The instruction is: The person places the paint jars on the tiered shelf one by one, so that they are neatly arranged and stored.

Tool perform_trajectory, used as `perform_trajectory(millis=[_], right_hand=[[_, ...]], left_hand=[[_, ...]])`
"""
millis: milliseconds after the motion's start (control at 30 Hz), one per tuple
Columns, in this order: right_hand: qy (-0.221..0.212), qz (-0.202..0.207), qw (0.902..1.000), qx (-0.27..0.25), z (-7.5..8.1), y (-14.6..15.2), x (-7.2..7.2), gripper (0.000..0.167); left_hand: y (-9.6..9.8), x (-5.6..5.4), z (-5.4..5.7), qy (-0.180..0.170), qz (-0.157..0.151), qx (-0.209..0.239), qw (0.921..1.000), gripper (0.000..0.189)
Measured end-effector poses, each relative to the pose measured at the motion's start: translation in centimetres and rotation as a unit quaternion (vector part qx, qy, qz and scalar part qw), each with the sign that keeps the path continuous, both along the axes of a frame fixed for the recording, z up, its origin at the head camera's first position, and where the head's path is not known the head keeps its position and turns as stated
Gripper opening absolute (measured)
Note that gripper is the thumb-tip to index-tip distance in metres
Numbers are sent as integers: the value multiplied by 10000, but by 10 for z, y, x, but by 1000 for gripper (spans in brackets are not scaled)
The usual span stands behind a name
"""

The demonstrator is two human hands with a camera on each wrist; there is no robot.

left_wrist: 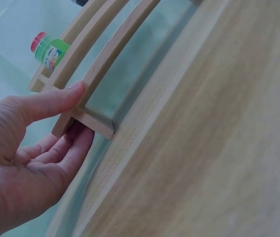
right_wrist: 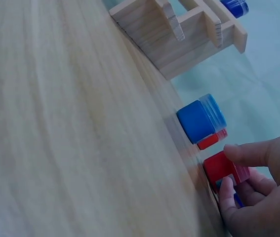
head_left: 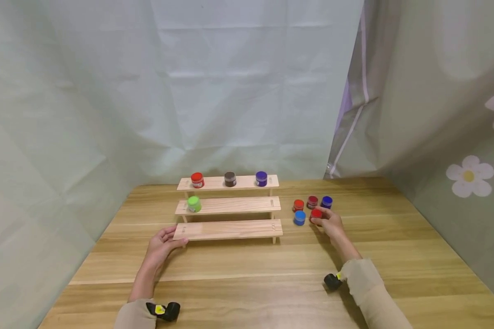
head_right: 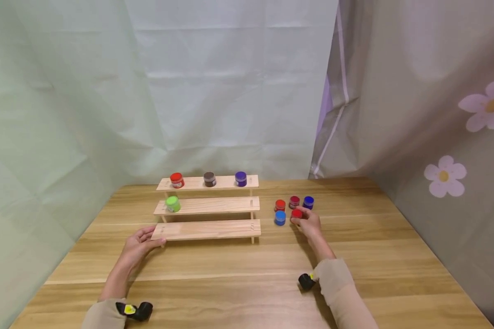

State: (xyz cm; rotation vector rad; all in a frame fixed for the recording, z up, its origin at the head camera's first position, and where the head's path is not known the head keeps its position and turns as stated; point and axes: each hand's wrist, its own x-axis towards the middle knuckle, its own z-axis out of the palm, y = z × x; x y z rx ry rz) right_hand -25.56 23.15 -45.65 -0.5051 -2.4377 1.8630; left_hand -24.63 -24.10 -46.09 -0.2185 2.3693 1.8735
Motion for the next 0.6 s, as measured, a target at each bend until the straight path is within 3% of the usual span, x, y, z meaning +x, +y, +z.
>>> perform_trajectory(millis=[200, 600], right_hand=[[-76, 107, 9999, -24, 4, 2, 1, 55], [95, 377, 9991, 165, 26, -8, 6, 54]], left_hand=[[0, -1, -1, 36, 16, 32, 10000, 74], [0, 0, -1, -18, 47, 54, 10000, 75]])
